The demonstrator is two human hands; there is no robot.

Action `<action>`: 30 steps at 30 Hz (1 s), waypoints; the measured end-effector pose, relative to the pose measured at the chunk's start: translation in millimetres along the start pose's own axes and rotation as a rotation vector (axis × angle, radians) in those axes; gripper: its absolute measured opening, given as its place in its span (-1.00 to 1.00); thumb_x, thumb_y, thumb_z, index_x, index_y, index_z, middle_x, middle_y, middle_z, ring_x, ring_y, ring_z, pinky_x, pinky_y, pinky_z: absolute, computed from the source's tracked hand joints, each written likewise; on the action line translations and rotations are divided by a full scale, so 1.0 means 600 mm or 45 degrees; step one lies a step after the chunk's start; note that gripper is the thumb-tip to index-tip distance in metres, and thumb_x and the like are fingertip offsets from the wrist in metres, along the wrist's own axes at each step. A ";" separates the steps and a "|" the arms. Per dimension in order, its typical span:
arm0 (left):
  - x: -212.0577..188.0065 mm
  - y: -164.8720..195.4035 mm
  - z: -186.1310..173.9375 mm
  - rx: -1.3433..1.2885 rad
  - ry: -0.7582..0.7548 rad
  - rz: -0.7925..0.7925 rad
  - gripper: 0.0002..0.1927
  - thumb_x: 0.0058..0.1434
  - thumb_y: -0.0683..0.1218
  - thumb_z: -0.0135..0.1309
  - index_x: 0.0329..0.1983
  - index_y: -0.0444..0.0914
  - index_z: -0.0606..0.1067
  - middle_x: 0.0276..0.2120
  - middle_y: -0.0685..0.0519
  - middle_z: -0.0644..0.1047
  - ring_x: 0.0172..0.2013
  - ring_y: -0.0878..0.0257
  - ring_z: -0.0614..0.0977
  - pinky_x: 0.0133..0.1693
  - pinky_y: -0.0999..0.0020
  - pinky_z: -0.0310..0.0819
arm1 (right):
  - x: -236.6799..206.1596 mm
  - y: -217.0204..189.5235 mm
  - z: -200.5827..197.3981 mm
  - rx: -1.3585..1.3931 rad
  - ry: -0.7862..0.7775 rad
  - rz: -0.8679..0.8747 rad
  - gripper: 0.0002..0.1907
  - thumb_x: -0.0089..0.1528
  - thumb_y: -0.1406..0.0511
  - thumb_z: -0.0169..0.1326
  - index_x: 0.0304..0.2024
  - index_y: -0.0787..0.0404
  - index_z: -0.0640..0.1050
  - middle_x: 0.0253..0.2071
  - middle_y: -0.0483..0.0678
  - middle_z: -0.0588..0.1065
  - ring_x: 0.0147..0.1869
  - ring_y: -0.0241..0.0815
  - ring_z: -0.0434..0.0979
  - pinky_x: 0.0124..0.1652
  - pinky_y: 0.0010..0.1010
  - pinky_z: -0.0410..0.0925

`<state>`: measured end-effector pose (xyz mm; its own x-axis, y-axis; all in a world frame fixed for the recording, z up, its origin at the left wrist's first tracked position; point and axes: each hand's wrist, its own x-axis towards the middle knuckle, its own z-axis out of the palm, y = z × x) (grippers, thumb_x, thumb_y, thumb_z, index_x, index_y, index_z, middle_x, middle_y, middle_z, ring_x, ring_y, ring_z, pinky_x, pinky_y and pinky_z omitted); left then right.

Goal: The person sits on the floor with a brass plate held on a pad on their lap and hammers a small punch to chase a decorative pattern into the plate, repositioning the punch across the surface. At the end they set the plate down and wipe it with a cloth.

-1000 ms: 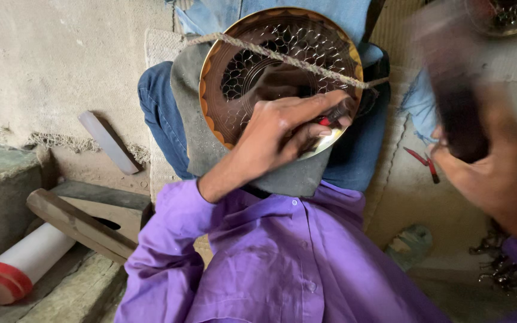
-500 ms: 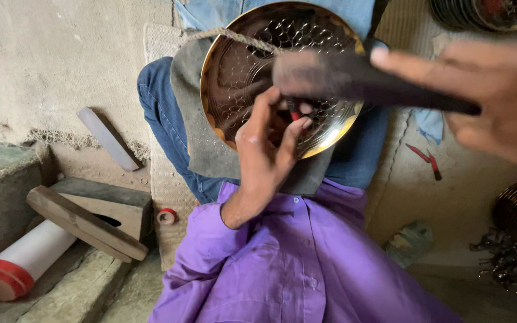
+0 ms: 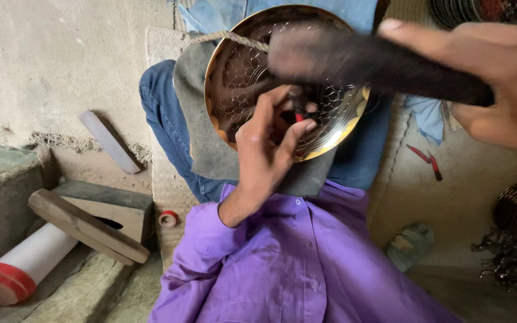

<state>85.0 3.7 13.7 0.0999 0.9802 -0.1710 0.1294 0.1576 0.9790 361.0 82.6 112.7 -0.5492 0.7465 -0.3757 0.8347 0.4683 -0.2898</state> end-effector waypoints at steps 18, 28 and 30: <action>0.070 -0.005 -0.036 0.120 -0.651 0.507 -0.47 0.35 -0.15 0.25 0.36 -0.23 0.38 0.10 -0.05 0.62 0.10 -0.04 0.68 0.11 0.24 0.60 | -0.115 -0.039 0.081 0.354 0.308 0.192 -0.16 -0.02 0.54 0.24 0.34 0.31 0.34 0.17 0.34 0.51 0.22 0.17 0.58 0.11 -0.13 0.45; 0.100 -0.009 -0.030 0.067 -0.997 0.606 -0.45 0.31 -0.17 0.20 0.37 -0.25 0.39 0.13 0.03 0.62 0.12 0.03 0.69 0.10 0.26 0.63 | -0.187 -0.071 0.160 0.587 0.448 0.673 -0.26 0.05 0.46 0.30 0.28 0.39 0.37 -0.21 0.15 0.55 -0.15 0.04 0.61 -0.08 -0.22 0.45; 0.105 -0.011 -0.032 0.044 -1.045 0.662 -0.47 0.34 -0.18 0.19 0.37 -0.24 0.39 0.15 0.01 0.61 0.14 0.02 0.68 0.12 0.28 0.64 | -0.205 -0.072 0.180 0.961 0.645 0.726 -0.26 0.12 0.37 0.27 0.29 0.38 0.26 -0.26 0.06 0.48 -0.21 -0.05 0.55 -0.11 -0.37 0.44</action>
<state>71.6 67.0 -1.5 0.8079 0.5359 0.2451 -0.0979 -0.2881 0.9526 388.3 -80.3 76.3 0.1388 0.9531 -0.2688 0.6268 -0.2947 -0.7213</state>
